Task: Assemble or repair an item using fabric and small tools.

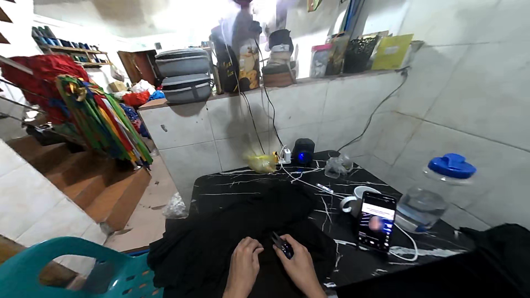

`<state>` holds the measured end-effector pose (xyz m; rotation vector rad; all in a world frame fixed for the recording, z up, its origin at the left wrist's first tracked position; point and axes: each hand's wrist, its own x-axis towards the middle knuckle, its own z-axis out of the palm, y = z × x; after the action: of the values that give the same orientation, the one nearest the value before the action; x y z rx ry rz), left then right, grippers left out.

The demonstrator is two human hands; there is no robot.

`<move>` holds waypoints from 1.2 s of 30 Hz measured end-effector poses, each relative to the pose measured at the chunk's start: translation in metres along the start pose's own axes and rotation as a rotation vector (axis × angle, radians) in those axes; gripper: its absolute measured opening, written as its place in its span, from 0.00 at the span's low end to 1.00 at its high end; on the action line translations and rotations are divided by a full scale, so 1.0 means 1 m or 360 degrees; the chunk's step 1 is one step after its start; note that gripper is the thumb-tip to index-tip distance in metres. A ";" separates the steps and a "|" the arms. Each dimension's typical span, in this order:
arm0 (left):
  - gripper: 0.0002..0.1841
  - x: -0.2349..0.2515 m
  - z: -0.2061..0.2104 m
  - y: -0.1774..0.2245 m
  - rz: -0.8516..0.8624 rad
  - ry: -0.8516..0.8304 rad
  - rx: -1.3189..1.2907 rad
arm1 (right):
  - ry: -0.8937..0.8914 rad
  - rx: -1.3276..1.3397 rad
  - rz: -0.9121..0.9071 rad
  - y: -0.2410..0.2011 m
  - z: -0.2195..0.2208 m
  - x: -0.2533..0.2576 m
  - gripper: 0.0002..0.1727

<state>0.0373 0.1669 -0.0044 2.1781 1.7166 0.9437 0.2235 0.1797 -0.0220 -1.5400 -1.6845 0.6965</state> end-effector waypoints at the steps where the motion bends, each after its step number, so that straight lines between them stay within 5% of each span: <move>1: 0.07 -0.002 0.001 -0.002 0.0013 0.0035 -0.0027 | 0.0003 0.0004 -0.0007 0.001 0.000 0.000 0.18; 8: 0.06 -0.003 0.002 -0.010 -0.0059 0.0062 -0.0264 | -0.0014 -0.0003 0.0017 -0.001 -0.001 -0.002 0.18; 17: 0.06 -0.006 0.013 -0.001 0.0243 0.0063 0.0080 | -0.0108 0.0017 0.0062 -0.004 -0.003 -0.002 0.20; 28: 0.04 0.001 -0.002 -0.021 -0.0018 0.0083 -0.0663 | -0.0172 0.0046 0.0043 -0.006 -0.005 -0.004 0.30; 33: 0.11 -0.003 0.002 -0.017 0.0147 -0.0001 -0.0342 | -0.0100 0.0155 0.0029 -0.001 0.001 -0.004 0.29; 36: 0.06 -0.005 0.014 -0.016 0.0352 0.0136 -0.0035 | -0.0109 0.0132 0.0058 -0.001 0.002 -0.004 0.28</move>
<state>0.0323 0.1698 -0.0253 2.3814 1.5139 1.1178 0.2209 0.1763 -0.0231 -1.5076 -1.6599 0.8365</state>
